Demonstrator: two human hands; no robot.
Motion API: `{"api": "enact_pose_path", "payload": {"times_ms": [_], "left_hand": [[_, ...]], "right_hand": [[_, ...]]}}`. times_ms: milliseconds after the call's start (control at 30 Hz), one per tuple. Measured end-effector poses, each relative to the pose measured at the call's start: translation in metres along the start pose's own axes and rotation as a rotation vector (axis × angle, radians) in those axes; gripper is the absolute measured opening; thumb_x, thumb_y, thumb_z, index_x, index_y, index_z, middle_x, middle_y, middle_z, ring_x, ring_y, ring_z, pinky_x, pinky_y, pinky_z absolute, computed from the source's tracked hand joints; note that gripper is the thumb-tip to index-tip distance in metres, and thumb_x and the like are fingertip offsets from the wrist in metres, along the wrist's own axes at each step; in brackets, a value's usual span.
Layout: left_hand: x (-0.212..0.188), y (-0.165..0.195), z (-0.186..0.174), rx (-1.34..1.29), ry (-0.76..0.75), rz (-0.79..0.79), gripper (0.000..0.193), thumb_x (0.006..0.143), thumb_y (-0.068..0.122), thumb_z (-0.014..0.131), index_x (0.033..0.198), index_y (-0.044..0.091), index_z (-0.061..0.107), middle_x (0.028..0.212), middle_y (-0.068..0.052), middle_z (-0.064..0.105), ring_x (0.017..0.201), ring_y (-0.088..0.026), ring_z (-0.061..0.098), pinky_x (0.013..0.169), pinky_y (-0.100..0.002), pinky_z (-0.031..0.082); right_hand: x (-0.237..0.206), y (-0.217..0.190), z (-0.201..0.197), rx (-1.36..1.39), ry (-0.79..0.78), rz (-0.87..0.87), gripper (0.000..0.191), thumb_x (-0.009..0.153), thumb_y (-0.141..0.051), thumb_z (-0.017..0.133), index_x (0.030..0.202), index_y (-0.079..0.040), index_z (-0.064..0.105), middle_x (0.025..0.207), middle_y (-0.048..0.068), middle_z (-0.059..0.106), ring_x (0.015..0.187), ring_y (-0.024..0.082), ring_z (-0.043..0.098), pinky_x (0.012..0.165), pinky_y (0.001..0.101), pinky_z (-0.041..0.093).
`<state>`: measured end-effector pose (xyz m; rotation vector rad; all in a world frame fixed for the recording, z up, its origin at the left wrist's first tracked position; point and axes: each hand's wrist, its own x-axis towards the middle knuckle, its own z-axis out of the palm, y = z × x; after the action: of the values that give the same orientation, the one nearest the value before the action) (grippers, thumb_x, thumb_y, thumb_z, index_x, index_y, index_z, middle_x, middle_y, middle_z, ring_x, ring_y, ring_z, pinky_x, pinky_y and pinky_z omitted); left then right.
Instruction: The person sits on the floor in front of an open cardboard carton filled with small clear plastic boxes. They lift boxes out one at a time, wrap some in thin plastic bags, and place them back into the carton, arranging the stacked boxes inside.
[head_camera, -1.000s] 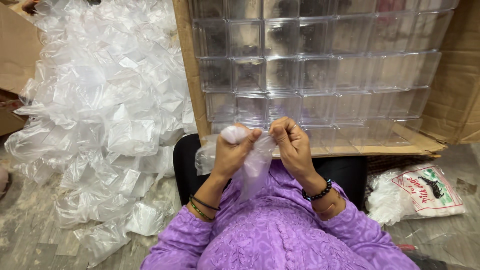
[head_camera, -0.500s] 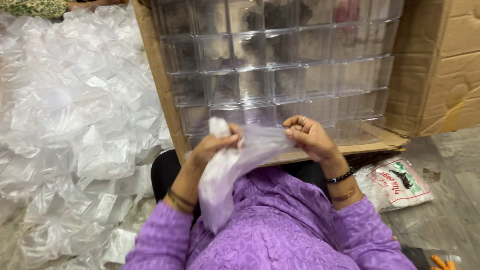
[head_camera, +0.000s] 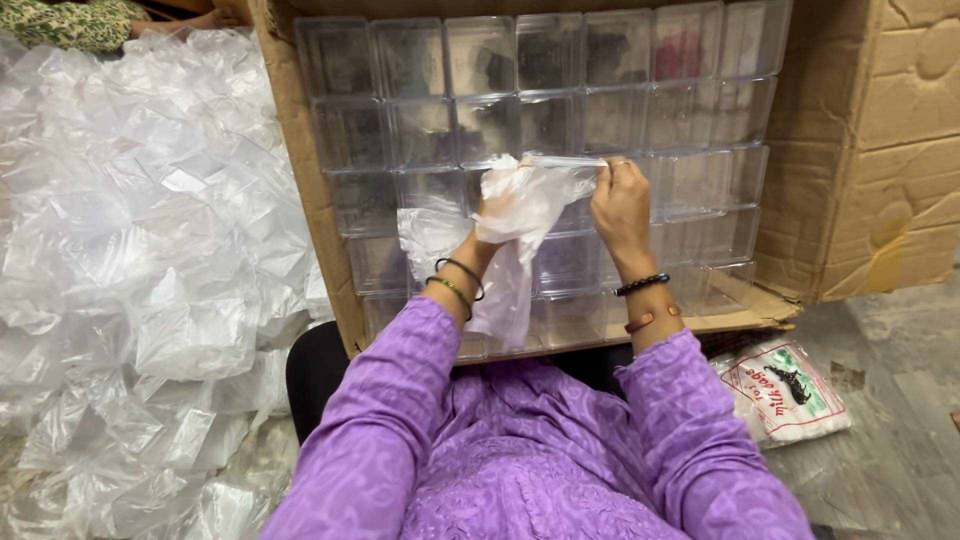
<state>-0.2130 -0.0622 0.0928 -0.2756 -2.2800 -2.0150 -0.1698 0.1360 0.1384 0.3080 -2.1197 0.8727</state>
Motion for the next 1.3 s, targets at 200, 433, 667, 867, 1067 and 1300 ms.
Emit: {"api": "enact_pose_path", "payload": {"times_ms": [200,433,667,867,1067,1300], "left_hand": [[-0.027,0.006,-0.016,-0.203,-0.005,0.030,0.033,0.103,0.038,0.064,0.109,0.006,0.071,0.085,-0.004,0.065,0.075,-0.016,0.059,0.066,-0.035,0.048],[-0.112,0.032,-0.057,-0.402,0.032,0.018,0.040,0.104,0.043,0.064,0.111,0.004,0.071,0.087,-0.005,0.062,0.075,-0.017,0.055,0.065,-0.035,0.045],[-0.168,0.019,-0.096,-0.321,-0.117,-0.259,0.047,0.106,0.048,0.064,0.113,0.002,0.071,0.089,-0.006,0.058,0.076,-0.018,0.051,0.064,-0.036,0.042],[-0.258,0.006,-0.134,-0.337,-0.493,-0.126,0.049,0.090,0.037,0.081,0.127,0.013,0.061,0.117,0.001,0.066,0.109,-0.009,0.061,0.094,-0.030,0.051],[-0.301,-0.025,-0.295,-0.254,0.407,-0.577,0.075,0.091,0.051,0.078,0.130,-0.010,0.059,0.107,-0.008,0.057,0.087,-0.017,0.051,0.076,-0.036,0.041],[-0.246,-0.058,-0.458,-0.469,1.072,-0.435,0.059,0.080,0.058,0.083,0.085,0.001,0.066,0.067,0.000,0.060,0.054,-0.017,0.057,0.052,-0.041,0.052]], "right_hand": [[-0.022,-0.011,-0.009,1.087,0.001,0.621,0.017,0.112,-0.018,0.065,0.100,-0.007,0.059,0.078,-0.003,0.059,0.060,0.006,0.048,0.052,0.0245,0.037],[-0.048,-0.084,-0.026,1.360,-0.112,0.733,0.004,0.103,-0.014,0.052,0.101,-0.011,0.055,0.104,0.001,0.070,0.094,0.007,0.063,0.090,0.0256,0.054],[-0.074,-0.141,-0.015,1.244,-0.197,0.717,0.007,0.110,-0.017,0.057,0.109,-0.012,0.053,0.092,-0.002,0.060,0.080,0.007,0.060,0.071,0.0254,0.055],[-0.118,-0.196,0.029,0.879,-0.472,0.516,0.017,0.104,-0.021,0.069,0.104,-0.007,0.059,0.081,-0.002,0.061,0.067,0.005,0.054,0.055,0.0226,0.046],[-0.142,-0.205,0.050,0.568,-0.617,0.184,0.015,0.100,-0.015,0.069,0.098,0.000,0.064,0.071,0.000,0.064,0.064,0.005,0.058,0.056,0.0232,0.047],[-0.153,-0.172,0.051,0.587,-0.709,0.318,0.016,0.096,-0.015,0.070,0.094,-0.001,0.065,0.069,-0.002,0.063,0.062,0.004,0.056,0.052,0.0223,0.045]]}}
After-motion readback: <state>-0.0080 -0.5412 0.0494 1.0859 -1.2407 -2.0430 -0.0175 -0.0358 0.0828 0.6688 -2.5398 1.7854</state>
